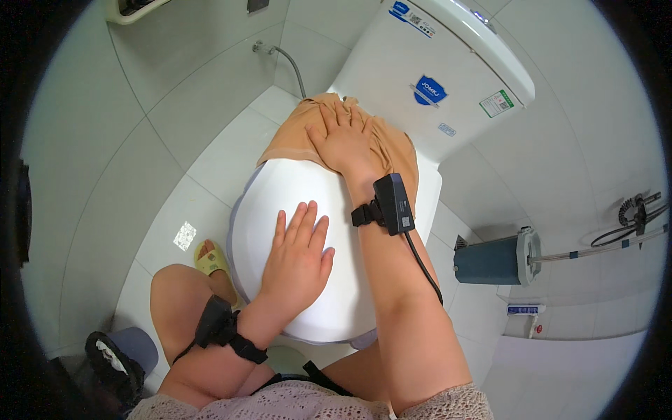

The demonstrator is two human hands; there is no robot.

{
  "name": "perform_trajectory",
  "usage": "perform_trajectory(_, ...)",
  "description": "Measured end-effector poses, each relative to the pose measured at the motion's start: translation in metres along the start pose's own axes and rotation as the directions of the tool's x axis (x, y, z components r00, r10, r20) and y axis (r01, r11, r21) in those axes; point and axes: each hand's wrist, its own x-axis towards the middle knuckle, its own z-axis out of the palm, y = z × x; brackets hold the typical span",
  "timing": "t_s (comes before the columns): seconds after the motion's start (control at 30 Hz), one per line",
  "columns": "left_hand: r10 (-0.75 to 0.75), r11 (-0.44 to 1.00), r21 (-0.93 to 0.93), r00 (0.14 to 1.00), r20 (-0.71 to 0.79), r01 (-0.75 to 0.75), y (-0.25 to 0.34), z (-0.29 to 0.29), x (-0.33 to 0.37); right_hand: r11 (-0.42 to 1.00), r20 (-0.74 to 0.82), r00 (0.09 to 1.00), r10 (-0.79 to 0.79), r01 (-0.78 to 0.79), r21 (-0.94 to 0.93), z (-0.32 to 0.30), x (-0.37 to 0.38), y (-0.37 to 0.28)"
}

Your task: Cleaning the lid and seat of a white toilet using a brown cloth.

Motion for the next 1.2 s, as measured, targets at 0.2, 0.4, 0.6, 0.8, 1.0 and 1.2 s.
perform_trajectory(0.2,0.002,1.000,0.005,1.000,0.022,-0.002,-0.001,-0.001,0.000,0.996,-0.016,0.999,0.051,-0.050,0.073,-0.006,0.020,0.006)
perform_trajectory(0.4,0.005,1.000,0.003,1.000,0.015,-0.005,0.001,-0.001,0.002,0.962,0.021,0.972,0.234,-0.234,0.138,-0.021,0.009,0.052)
perform_trajectory(0.6,0.019,0.999,0.034,1.000,0.006,-0.019,0.000,-0.002,-0.002,0.926,0.028,0.933,0.359,-0.360,0.113,-0.031,-0.039,0.099)
perform_trajectory(0.8,0.060,0.996,0.064,0.998,0.000,-0.060,0.001,0.003,-0.003,0.881,-0.062,0.883,0.466,-0.455,0.132,-0.017,-0.091,0.150)
perform_trajectory(1.0,0.109,0.985,0.135,0.994,-0.002,-0.107,0.002,0.006,-0.005,0.783,-0.169,0.800,0.576,-0.479,0.397,0.000,-0.142,0.151)
perform_trajectory(1.2,0.120,0.975,0.189,0.993,-0.012,-0.115,-0.003,0.009,-0.009,0.753,-0.110,0.797,0.594,-0.503,0.425,-0.009,-0.205,0.083)
